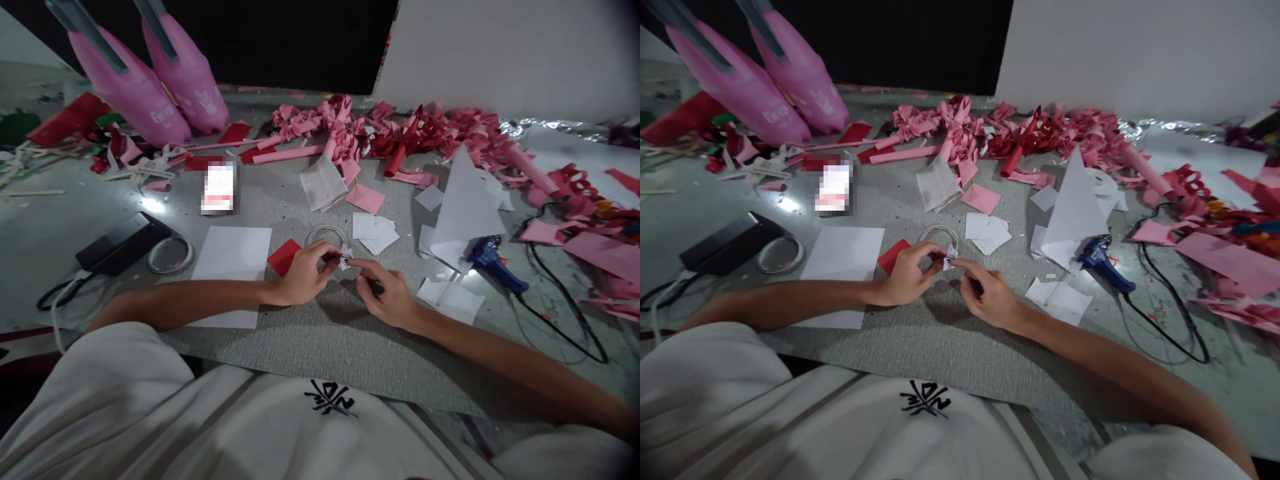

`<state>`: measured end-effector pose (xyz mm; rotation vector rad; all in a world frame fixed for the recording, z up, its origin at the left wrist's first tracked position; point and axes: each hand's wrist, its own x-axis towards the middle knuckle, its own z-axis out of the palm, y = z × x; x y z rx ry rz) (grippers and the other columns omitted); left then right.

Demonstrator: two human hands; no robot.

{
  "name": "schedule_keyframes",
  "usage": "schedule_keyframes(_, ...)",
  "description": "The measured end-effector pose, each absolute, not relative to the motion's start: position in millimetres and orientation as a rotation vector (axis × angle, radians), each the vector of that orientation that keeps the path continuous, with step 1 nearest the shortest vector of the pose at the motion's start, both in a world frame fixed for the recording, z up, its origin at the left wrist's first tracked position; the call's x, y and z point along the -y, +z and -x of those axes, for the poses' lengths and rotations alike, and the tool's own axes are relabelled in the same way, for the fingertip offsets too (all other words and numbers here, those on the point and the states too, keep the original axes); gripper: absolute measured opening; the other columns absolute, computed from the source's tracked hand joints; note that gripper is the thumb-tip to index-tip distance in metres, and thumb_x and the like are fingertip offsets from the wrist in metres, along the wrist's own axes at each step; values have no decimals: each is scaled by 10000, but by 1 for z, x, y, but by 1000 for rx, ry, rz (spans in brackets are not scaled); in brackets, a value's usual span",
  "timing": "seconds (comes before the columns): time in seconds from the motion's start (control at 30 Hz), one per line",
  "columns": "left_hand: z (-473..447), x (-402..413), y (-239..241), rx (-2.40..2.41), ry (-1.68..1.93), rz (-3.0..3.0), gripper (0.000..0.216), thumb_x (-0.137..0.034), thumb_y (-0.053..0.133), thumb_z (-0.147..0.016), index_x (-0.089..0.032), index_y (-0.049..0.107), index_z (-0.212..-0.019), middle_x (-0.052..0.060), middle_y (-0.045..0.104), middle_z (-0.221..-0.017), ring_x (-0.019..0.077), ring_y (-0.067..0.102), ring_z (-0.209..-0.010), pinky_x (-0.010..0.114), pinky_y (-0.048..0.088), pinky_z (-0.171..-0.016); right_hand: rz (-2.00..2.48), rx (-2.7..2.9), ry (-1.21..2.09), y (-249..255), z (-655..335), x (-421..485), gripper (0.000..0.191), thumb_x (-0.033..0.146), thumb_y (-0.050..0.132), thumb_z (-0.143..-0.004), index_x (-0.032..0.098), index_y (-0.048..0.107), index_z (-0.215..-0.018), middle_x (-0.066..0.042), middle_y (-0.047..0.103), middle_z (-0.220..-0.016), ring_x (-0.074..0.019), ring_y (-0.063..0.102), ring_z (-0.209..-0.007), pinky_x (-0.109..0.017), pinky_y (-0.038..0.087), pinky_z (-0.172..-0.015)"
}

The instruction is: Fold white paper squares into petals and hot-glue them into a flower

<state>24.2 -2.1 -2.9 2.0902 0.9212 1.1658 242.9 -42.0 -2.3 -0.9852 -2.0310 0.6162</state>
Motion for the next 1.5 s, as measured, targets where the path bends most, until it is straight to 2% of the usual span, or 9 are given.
schedule_keyframes(0.2, -24, 2, -4, -892, 1187, -2128, 95, -129, 572, -973, -184, 630, -1025, 51, 683, -946, 169, 663, -877, 303, 537, -777, 1045, 2077, 573, -3, -241, 42, 296, 167, 500, -1004, 187, 608, -1278, 85, 477, -600, -74, 416, -464, -182, 382, -510)
schedule_keyframes(0.43, -23, 4, -4, -858, 1174, -2179, 124, -99, 547, -977, -182, 616, -1038, 49, 660, -942, 163, 641, -857, 294, 524, -764, 1010, 2200, 337, -8, -241, 44, 342, 149, 483, -1017, 169, 582, -1344, 46, 609, -645, -78, 459, -453, -207, 398, -517)
schedule_keyframes(0.7, -22, 1, -3, -855, 1171, -2122, 135, -84, 573, -951, -176, 637, -1026, 53, 688, -948, 170, 656, -867, 302, 524, -778, 965, 2222, 359, -10, -244, 40, 403, 133, 477, -1017, 167, 539, -1414, 21, 682, -722, -74, 499, -472, -198, 420, -514)
schedule_keyframes(0.9, -22, 3, -1, -792, 1194, -2137, 125, -92, 565, -958, -171, 628, -1031, 55, 675, -945, 161, 645, -861, 289, 524, -767, 937, 2207, 342, -13, -247, 40, 392, 126, 495, -1015, 184, 559, -1398, 32, 672, -716, -63, 502, -488, -184, 455, -562)
schedule_keyframes(1.13, -23, -2, -1, -825, 1137, -1966, 89, -156, 592, -954, -161, 654, -1017, 67, 701, -955, 173, 655, -874, 300, 517, -777, 978, 2256, 335, -12, -244, 40, 445, 175, 484, -1035, 194, 484, -1481, 70, 565, -625, -82, 473, -467, -199, 436, -545)
schedule_keyframes(1.3, -24, -13, -1, -807, 905, -1676, 135, -249, 634, -931, -142, 673, -1005, 59, 702, -933, 162, 633, -832, 280, 496, -749, 1036, 2262, 421, -8, -244, 40, 529, 202, 444, -1052, 184, 356, -1573, 60, 583, -652, -100, 511, -498, -211, 476, -583)
schedule_keyframes(1.5, -25, -14, -2, -718, 878, -1589, 137, -264, 629, -928, -145, 653, -991, 56, 674, -939, 158, 615, -849, 283, 476, -784, 1045, 2284, 387, -8, -244, 41, 522, 202, 464, -1046, 202, 373, -1560, 63, 598, -664, -101, 519, -487, -219, 486, -581)
